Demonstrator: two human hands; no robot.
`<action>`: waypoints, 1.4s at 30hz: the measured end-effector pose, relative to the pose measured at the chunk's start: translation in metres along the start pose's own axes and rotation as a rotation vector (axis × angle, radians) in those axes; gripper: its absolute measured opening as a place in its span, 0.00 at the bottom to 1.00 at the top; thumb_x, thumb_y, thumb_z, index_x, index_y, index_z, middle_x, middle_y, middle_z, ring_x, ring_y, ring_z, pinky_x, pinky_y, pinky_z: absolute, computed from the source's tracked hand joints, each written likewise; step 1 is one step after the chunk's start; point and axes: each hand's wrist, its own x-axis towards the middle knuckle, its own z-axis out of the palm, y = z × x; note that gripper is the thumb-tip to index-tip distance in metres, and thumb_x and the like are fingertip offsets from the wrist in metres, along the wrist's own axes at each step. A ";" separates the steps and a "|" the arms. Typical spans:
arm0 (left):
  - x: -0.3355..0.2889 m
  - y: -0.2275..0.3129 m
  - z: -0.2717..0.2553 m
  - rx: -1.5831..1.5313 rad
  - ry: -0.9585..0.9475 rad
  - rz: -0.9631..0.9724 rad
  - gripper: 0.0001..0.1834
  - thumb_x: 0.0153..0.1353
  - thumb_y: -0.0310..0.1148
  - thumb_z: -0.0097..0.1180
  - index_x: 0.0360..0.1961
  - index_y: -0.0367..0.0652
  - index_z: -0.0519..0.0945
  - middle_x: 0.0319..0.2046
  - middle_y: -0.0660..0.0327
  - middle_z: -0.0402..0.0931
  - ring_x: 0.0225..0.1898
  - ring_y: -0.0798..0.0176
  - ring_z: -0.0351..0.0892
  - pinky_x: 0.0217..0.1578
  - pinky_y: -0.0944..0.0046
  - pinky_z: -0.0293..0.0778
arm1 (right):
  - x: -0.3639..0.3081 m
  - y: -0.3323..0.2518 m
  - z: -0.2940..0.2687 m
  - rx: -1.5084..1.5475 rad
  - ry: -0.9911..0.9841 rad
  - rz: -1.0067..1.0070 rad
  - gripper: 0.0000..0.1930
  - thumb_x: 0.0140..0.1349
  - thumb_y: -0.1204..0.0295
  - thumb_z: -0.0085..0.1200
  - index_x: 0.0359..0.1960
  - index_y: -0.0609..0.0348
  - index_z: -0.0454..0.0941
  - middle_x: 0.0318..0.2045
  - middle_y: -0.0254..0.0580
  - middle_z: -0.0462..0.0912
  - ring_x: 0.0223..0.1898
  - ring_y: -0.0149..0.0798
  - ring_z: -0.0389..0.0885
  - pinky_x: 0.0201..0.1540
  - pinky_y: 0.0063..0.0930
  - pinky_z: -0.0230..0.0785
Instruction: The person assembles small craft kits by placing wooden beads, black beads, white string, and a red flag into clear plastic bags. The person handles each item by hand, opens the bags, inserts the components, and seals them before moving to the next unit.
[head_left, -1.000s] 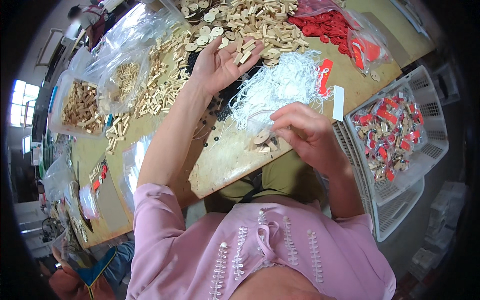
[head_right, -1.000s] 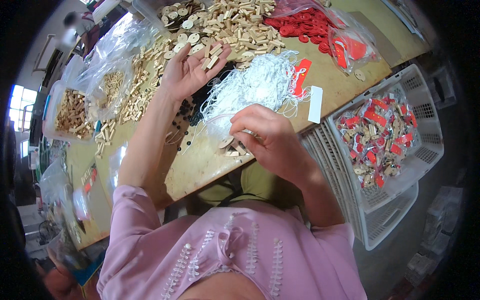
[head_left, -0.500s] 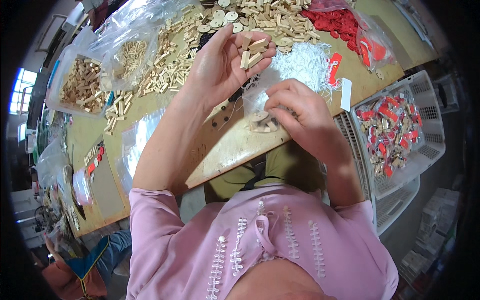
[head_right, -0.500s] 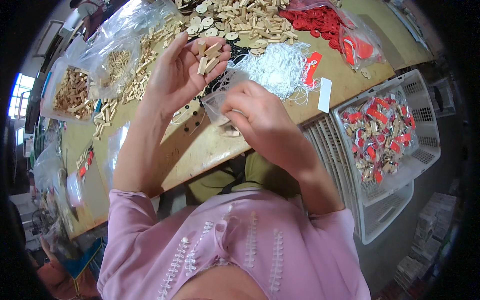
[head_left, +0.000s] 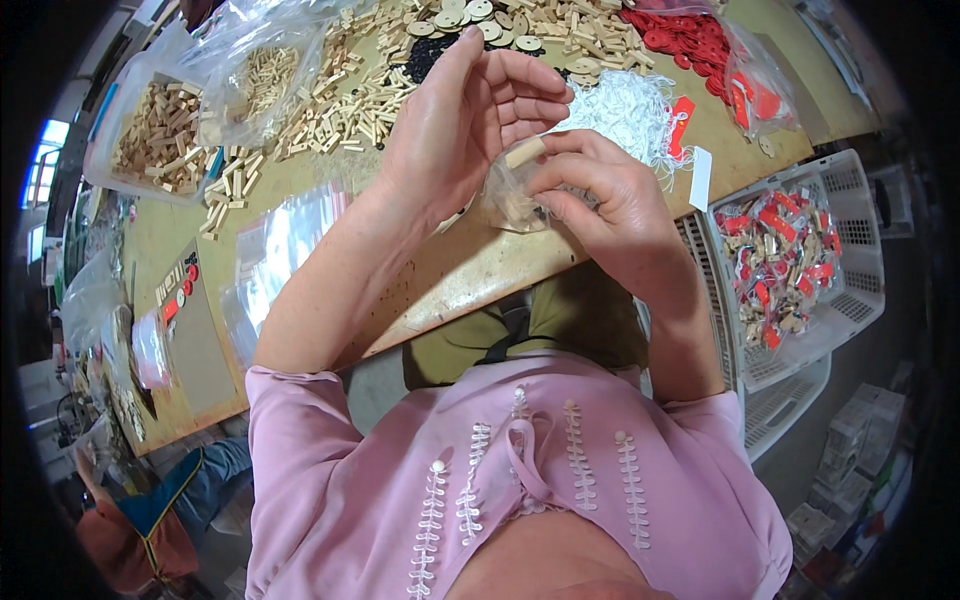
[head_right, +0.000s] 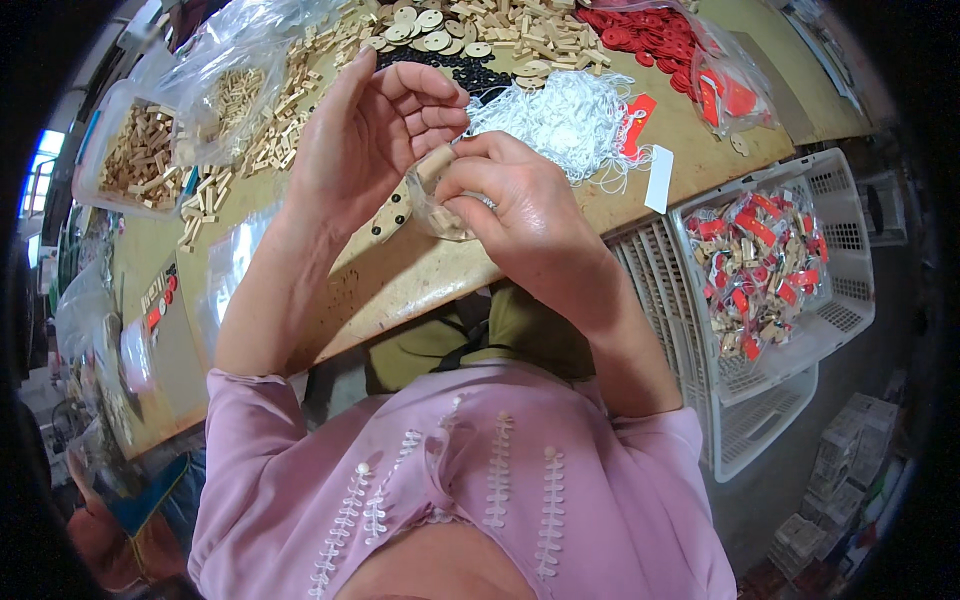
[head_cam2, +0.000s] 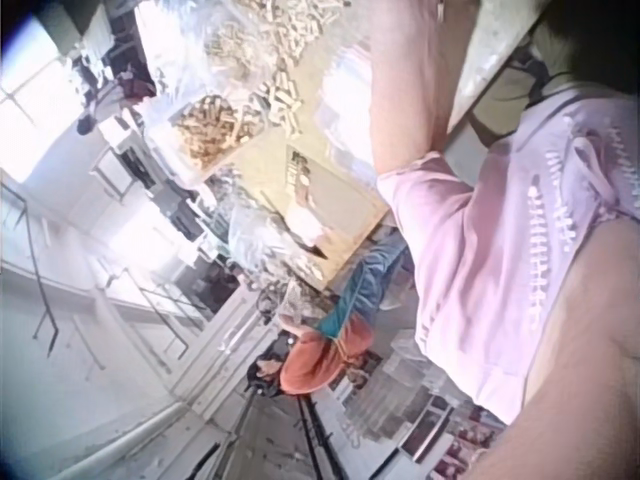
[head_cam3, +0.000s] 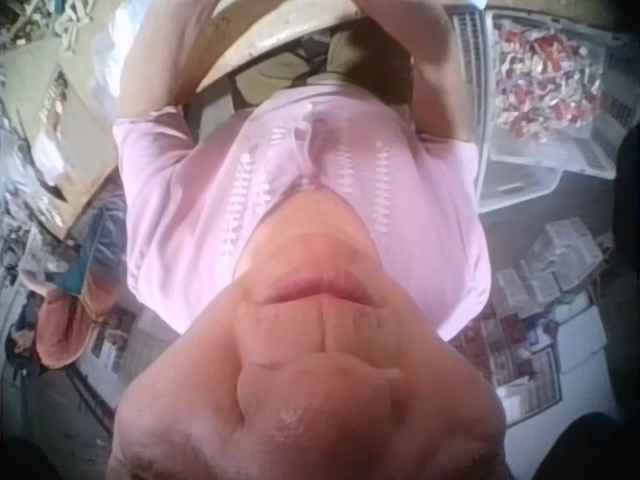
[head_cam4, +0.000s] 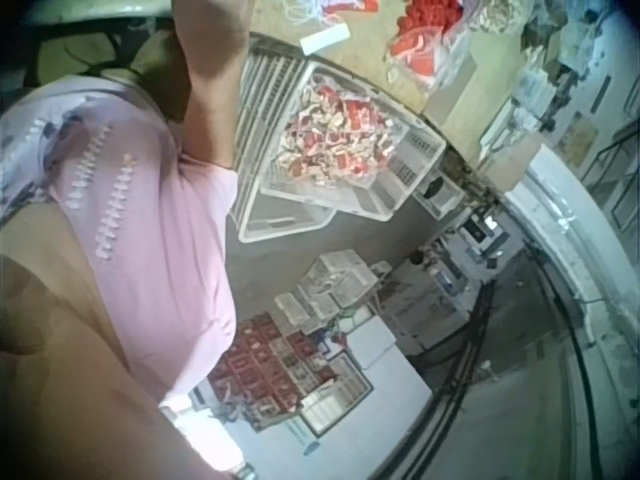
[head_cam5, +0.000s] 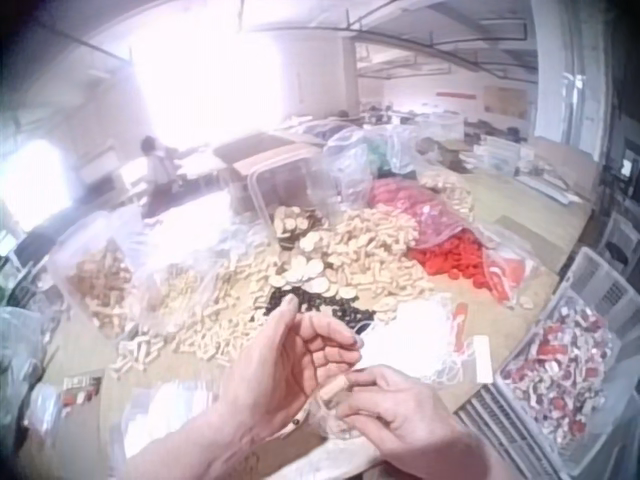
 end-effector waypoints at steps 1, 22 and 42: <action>0.000 0.001 0.000 -0.040 -0.014 -0.019 0.33 0.80 0.54 0.31 0.46 0.34 0.80 0.44 0.51 0.83 0.46 0.57 0.84 0.55 0.57 0.78 | 0.000 0.001 0.000 -0.009 -0.003 -0.005 0.05 0.61 0.79 0.61 0.38 0.61 0.85 0.46 0.48 0.83 0.50 0.45 0.83 0.56 0.31 0.73; 0.185 -0.057 -0.082 1.625 0.152 0.214 0.15 0.63 0.40 0.68 0.44 0.41 0.85 0.34 0.58 0.88 0.35 0.62 0.87 0.38 0.61 0.80 | -0.035 0.019 -0.020 0.102 0.035 0.027 0.08 0.60 0.84 0.61 0.40 0.61 0.83 0.51 0.49 0.82 0.46 0.46 0.85 0.46 0.33 0.77; 0.006 0.002 0.021 1.078 -0.084 0.171 0.10 0.58 0.27 0.69 0.41 0.44 0.84 0.34 0.73 0.81 0.29 0.78 0.71 0.29 0.76 0.65 | -0.027 0.028 -0.033 -0.025 0.122 -0.083 0.10 0.57 0.86 0.62 0.40 0.61 0.83 0.50 0.48 0.82 0.49 0.43 0.84 0.48 0.31 0.77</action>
